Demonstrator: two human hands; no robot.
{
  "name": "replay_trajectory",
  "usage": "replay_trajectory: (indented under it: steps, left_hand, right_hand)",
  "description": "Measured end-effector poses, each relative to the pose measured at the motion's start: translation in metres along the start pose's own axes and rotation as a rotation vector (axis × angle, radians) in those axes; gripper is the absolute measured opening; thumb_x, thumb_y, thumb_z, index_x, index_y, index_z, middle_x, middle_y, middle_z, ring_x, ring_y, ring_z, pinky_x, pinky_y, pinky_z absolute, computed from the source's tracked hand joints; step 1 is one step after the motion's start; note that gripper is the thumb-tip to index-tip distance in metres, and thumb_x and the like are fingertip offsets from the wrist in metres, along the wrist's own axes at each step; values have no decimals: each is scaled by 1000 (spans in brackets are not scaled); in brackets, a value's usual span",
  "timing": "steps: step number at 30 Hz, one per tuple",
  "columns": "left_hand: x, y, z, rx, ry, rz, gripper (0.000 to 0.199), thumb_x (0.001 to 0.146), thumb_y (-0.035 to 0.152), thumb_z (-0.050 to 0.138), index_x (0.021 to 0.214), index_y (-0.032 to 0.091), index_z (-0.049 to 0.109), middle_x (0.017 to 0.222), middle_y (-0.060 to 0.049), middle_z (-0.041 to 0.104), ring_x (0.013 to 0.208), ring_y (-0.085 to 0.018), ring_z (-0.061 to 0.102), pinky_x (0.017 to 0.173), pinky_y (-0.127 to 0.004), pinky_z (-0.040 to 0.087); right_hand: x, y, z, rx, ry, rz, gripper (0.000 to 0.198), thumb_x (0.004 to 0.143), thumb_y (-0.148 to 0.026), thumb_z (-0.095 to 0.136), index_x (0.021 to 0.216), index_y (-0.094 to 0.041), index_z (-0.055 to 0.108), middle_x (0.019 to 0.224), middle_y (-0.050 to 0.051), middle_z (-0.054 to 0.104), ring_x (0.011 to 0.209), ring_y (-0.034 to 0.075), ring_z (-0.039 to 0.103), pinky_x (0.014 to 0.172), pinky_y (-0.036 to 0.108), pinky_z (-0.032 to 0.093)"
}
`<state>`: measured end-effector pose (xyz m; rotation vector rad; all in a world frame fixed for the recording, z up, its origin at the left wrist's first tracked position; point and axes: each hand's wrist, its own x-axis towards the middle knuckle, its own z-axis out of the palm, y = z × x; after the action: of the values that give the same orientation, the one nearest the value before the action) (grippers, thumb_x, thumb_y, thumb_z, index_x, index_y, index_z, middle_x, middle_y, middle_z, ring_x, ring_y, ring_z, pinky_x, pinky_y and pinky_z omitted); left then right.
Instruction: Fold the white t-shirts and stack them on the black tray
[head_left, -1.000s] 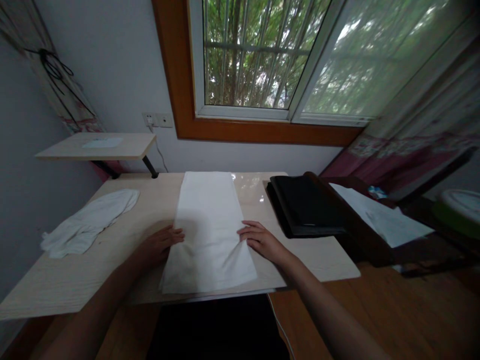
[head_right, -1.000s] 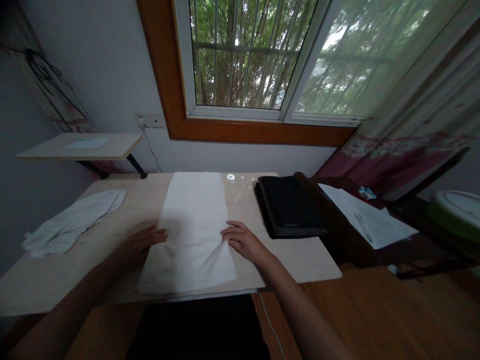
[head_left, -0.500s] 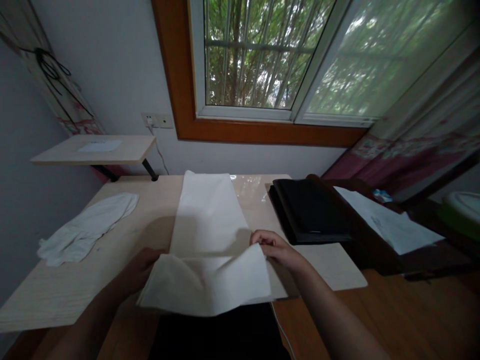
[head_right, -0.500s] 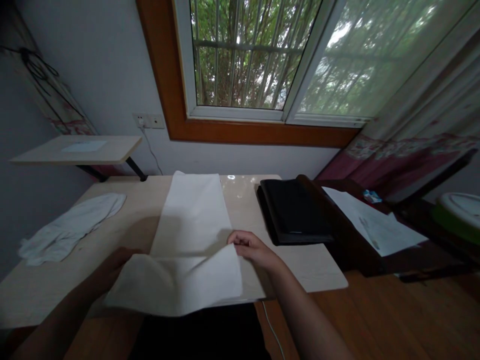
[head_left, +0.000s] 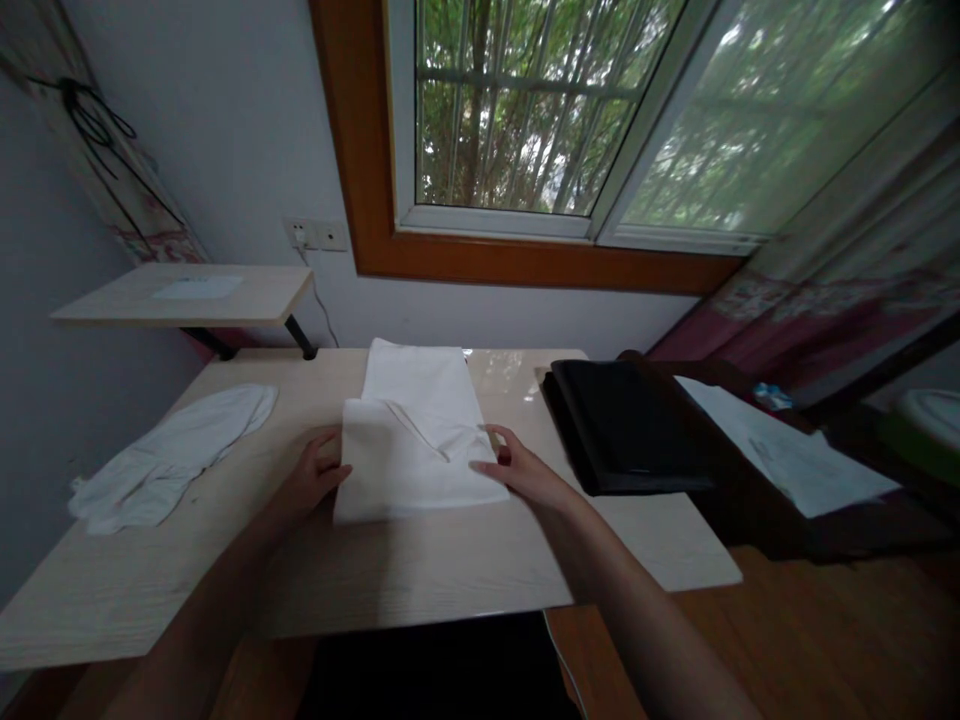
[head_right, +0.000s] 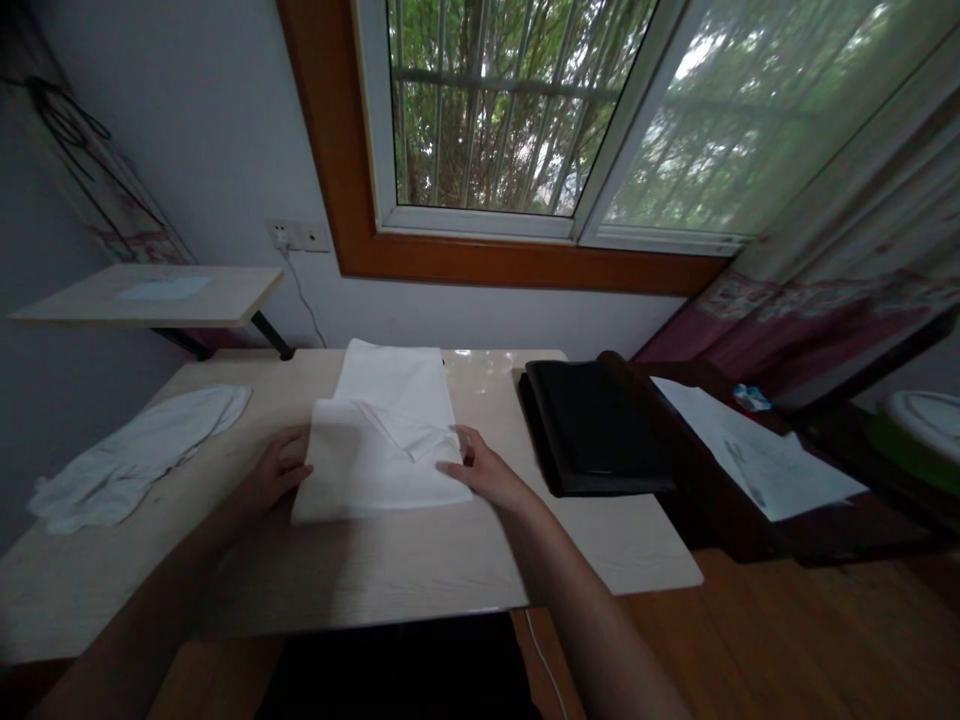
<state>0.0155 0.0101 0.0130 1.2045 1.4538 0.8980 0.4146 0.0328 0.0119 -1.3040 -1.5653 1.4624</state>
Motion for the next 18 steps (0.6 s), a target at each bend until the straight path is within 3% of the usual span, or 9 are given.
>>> replay_trajectory:
  steps: [4, 7, 13, 16, 18]
  left_hand:
    - [-17, 0, 3, 128, -97, 50, 108, 73, 47, 80, 158, 18, 20, 133, -23, 66, 117, -36, 69, 92, -50, 58]
    - [-32, 4, 3, 227, -186, 81, 106, 78, 40, 75, 162, 21, 12, 134, -20, 66, 116, -34, 70, 93, -47, 58]
    - [-57, 14, -8, 227, -577, -1, 96, 82, 38, 71, 162, 29, 18, 120, -7, 74, 108, -30, 72, 90, -43, 59]
    - [-54, 13, -11, 217, -558, -7, 98, 84, 43, 71, 162, 26, 14, 123, -10, 72, 114, -31, 70, 93, -43, 58]
    - [-45, 11, -9, 188, -437, 1, 101, 84, 48, 71, 163, 25, 10, 124, -14, 71, 117, -32, 69, 93, -45, 58]
  right_hand:
    - [-14, 0, -8, -97, -76, 30, 83, 76, -26, 78, 149, -23, 37, 90, -1, 64, 77, 15, 60, 62, 24, 47]
    - [-22, -2, -12, -62, -165, 82, 91, 74, -20, 77, 153, -25, 33, 91, 0, 64, 75, 15, 61, 57, 23, 47]
    - [-51, -8, -19, -14, -480, 279, 116, 71, -21, 81, 162, -32, 11, 94, 0, 66, 73, 16, 66, 54, 22, 51]
    - [-56, -5, -19, -95, -359, 223, 118, 78, -20, 77, 163, -33, -4, 82, -5, 63, 61, 13, 61, 51, 22, 48]
    - [-53, -3, -16, -215, -203, 84, 110, 81, -20, 75, 163, -34, 4, 80, -6, 59, 62, 12, 59, 57, 25, 50]
